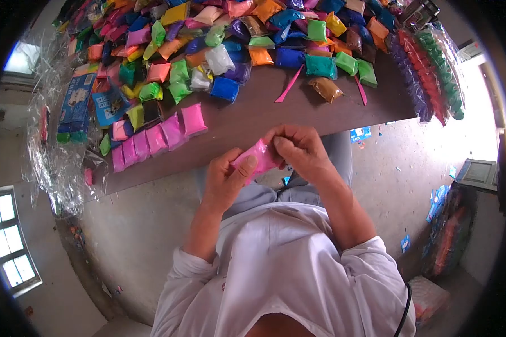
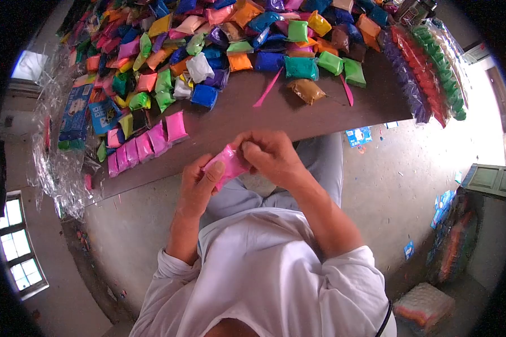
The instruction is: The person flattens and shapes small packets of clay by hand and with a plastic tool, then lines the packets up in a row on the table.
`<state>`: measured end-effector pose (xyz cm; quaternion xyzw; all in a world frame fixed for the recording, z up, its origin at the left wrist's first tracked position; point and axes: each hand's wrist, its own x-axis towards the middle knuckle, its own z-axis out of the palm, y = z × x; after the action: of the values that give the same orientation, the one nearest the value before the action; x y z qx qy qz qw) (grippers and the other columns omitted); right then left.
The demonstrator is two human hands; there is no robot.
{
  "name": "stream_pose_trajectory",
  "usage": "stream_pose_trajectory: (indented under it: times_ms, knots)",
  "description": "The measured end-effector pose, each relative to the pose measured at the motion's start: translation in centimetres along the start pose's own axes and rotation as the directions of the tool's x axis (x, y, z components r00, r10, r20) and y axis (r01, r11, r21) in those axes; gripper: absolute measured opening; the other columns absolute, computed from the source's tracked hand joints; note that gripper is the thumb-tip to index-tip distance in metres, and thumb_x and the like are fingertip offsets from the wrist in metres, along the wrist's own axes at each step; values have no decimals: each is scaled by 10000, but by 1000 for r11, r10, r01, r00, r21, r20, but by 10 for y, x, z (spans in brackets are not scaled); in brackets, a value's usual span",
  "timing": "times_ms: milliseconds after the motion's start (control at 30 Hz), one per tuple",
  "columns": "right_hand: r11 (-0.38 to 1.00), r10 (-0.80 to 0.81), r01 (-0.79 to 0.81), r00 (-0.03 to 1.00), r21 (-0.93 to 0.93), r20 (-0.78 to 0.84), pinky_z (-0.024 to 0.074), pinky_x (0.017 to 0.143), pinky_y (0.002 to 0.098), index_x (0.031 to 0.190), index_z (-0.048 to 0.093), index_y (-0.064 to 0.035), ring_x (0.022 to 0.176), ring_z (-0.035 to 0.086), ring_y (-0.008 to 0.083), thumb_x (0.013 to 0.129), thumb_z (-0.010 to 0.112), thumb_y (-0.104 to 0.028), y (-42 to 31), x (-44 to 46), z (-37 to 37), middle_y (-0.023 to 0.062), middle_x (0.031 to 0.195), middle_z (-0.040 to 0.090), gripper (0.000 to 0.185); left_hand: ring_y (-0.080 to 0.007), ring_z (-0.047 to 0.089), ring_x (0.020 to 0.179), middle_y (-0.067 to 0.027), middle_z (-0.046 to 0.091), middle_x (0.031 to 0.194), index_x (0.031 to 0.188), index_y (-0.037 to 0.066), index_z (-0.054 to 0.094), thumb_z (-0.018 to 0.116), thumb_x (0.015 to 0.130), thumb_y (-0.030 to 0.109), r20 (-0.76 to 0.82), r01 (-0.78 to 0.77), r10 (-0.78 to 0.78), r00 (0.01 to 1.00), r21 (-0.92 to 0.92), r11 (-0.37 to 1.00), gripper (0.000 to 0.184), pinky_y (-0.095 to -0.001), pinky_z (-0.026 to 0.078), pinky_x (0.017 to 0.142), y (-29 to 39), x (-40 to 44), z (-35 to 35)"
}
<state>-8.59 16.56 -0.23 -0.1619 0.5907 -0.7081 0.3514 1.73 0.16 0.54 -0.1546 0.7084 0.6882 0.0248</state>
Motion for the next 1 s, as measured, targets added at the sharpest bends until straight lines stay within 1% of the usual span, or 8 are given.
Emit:
stream_pose_trajectory:
  times_ms: [100, 333, 433, 500, 633, 700, 800, 1000]
  knots:
    - [985, -8, 18, 998, 174, -59, 455, 539, 211, 955, 610, -8, 627, 521, 54, 876, 504, -104, -2, -1, -5, -2, 741, 579, 164, -11, 406, 530, 55, 480, 615, 763, 66, 554, 611, 868, 340, -51, 27, -34, 998, -126, 992, 299, -182, 308, 446, -2, 0, 1]
    - [993, 113, -115, 984, 11, 140, 424, 527, 199, 930, 619, 10, 612, 510, 47, 872, 594, -171, 4, -11, -4, -7, 735, 584, 192, -18, 427, 517, 43, 502, 629, 861, 50, 594, 606, 871, 343, -85, 87, -103, 991, -170, 982, 294, -172, 315, 435, 3, 3, 3]
    - [997, -56, 56, 998, -47, -12, 401, 515, 201, 904, 627, 17, 611, 500, 44, 859, 604, -128, 13, -14, -1, -10, 724, 581, 153, -21, 430, 517, 35, 513, 643, 910, 31, 600, 606, 870, 350, -83, 30, -41, 996, -127, 991, 321, -175, 322, 436, 3, 4, 5]
    - [939, -261, 228, 960, -259, -99, 392, 504, 216, 898, 633, 16, 613, 492, 48, 850, 607, -91, 18, -16, 1, -7, 741, 582, 121, -22, 436, 519, 30, 521, 652, 924, 18, 598, 606, 868, 362, -64, 9, -17, 998, -114, 993, 348, -178, 329, 438, 4, 5, 6]
    - [793, -486, 397, 869, -463, -87, 413, 555, 203, 914, 642, 1, 655, 515, 59, 839, 602, -62, 19, -17, 1, 1, 786, 605, 106, -18, 426, 512, 33, 525, 659, 942, 25, 601, 603, 871, 354, -60, -19, 14, 998, -84, 996, 337, -173, 320, 433, 1, 6, 9]
    - [975, -214, 219, 969, 28, -122, 446, 651, 210, 1063, 604, -14, 770, 547, 74, 839, 581, -45, 21, -19, 3, 17, 911, 625, 227, -12, 413, 500, 36, 524, 652, 949, 33, 605, 594, 877, 355, -54, 48, -62, 997, -216, 975, 330, -169, 299, 418, 5, 5, 9]
    - [941, -186, 189, 982, 280, -39, 452, 793, 238, 1225, 504, -31, 944, 535, 101, 853, 590, -73, 14, -15, -2, 47, 1113, 578, 384, -12, 402, 480, 41, 514, 633, 933, 45, 607, 572, 889, 362, -48, 64, -76, 996, -215, 974, 322, -172, 279, 400, 6, 3, 10]
    - [906, -315, 233, 929, 355, 195, 414, 914, 279, 1277, 458, -32, 1102, 467, 149, 880, 573, -102, 14, -2, 5, 72, 1301, 437, 419, -34, 397, 450, 21, 495, 598, 882, 59, 597, 531, 906, 381, 53, 129, -118, 992, -403, 906, 329, -187, 273, 382, -5, 1, 11]
